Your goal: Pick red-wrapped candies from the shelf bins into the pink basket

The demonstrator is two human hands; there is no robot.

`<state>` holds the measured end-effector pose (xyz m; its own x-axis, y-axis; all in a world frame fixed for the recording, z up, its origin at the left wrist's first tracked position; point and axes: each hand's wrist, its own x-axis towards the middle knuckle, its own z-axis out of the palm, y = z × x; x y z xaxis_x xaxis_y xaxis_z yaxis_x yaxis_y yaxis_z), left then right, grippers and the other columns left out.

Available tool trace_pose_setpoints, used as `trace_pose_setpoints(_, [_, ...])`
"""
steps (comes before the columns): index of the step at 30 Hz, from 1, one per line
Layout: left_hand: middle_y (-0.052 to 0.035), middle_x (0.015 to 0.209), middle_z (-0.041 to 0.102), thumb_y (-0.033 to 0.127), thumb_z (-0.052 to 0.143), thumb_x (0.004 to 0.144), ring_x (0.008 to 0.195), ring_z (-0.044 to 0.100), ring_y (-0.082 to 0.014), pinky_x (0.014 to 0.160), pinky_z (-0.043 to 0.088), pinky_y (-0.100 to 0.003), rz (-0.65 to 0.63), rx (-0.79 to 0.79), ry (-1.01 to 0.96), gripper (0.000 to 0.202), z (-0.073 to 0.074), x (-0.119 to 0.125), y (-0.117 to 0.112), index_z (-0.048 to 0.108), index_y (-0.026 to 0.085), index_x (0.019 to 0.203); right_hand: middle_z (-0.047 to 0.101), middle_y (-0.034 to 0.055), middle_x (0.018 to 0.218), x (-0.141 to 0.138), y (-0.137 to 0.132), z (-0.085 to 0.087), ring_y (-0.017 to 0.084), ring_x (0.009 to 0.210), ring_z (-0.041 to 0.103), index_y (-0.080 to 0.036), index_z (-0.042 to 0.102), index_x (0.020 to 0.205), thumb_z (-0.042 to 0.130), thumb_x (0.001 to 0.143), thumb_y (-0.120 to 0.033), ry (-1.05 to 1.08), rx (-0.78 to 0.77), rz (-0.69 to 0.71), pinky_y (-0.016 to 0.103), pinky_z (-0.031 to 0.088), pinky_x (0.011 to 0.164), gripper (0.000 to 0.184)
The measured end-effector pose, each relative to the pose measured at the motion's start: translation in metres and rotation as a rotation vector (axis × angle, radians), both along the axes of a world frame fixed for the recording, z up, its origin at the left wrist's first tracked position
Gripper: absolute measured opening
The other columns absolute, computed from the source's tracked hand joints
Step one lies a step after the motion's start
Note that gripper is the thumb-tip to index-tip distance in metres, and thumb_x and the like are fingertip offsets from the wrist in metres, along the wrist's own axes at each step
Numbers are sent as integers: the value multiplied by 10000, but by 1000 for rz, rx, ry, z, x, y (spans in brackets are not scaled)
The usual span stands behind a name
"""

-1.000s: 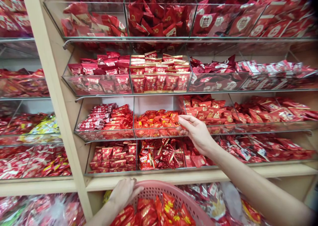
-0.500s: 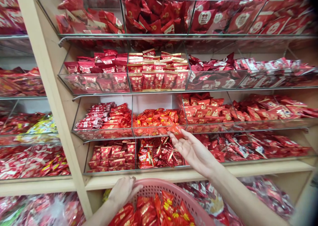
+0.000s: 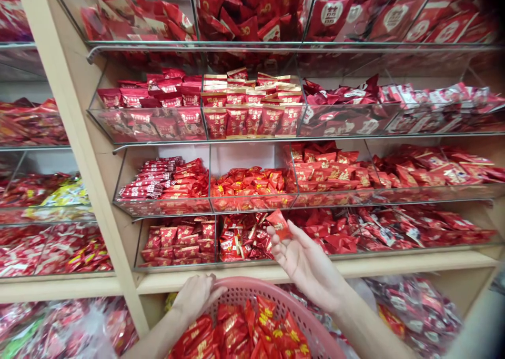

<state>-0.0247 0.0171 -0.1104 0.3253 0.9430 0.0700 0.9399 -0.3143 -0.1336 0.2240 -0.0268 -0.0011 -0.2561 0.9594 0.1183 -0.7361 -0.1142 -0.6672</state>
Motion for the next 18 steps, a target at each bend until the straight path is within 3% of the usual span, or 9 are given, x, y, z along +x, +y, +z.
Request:
trace_pose_setpoints(6, [-151, 821, 690, 511, 250, 882, 828, 645, -299, 719, 462, -386, -15, 3, -14, 537, 1, 0, 0, 615, 124, 960, 563, 25, 1189, -5, -6, -26, 157, 1100, 520, -286, 559, 1092, 706, 705, -260, -437, 304, -454, 288, 449, 931, 415])
trace_pose_setpoints(14, [-149, 823, 680, 514, 256, 882, 826, 639, -301, 708, 459, -378, -25, 34, 33, 538, -3, 0, 1, 606, 125, 1006, 551, 36, 1201, 2, -12, -48, 191, 1109, 512, -332, 421, 1282, 564, 825, -238, -897, 618, -661, 370, 380, 994, 488])
trace_pose_setpoints(18, [-152, 814, 675, 509, 260, 884, 809, 640, -306, 696, 463, -384, -26, 39, 63, 541, -3, -2, 3, 599, 114, 1030, 556, 53, 1203, 6, -12, -53, 193, 1078, 531, -301, 378, 1331, 502, 854, -198, -1081, 788, -747, 371, 413, 965, 503])
